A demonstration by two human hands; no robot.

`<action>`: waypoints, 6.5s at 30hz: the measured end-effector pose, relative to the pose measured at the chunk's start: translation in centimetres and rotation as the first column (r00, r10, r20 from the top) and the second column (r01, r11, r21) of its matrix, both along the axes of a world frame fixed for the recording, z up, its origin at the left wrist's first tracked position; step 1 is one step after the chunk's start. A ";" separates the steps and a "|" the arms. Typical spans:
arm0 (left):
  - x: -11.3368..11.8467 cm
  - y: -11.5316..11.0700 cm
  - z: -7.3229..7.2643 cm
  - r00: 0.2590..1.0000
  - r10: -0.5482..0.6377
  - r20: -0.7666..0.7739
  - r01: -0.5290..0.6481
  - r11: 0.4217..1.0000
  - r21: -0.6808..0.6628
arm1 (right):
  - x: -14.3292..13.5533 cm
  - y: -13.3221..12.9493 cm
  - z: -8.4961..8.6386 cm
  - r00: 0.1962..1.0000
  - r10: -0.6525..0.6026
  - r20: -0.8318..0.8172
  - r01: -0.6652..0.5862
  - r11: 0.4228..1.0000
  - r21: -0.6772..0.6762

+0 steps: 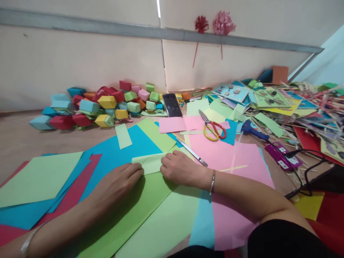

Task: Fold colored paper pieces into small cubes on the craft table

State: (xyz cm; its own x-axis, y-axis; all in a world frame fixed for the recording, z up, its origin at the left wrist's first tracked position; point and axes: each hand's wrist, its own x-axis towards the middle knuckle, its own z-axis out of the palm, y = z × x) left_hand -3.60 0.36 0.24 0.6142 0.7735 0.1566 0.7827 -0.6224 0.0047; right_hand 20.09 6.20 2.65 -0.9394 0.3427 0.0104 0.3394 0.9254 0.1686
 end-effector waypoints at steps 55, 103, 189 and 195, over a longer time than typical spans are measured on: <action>1.2 2.7 3.3 0.906 0.201 -0.373 -0.320 0.901 -0.293 | -2.5 -0.9 -1.0 0.871 -0.471 0.140 0.474 0.880 0.008; 1.2 1.4 1.7 0.156 0.740 0.654 0.213 0.621 -0.754 | -2.1 0.8 0.2 0.476 -0.873 0.103 -0.290 -0.266 -0.919; 0.7 2.5 3.3 0.168 0.806 0.567 -0.125 0.588 -0.799 | -0.8 3.0 -1.6 0.374 -0.849 -0.374 0.009 0.406 -0.914; 0.2 2.7 3.2 0.135 0.792 0.595 -0.140 0.610 -0.780 | -0.8 3.2 -1.1 0.390 -0.830 -0.399 -0.027 0.423 -0.906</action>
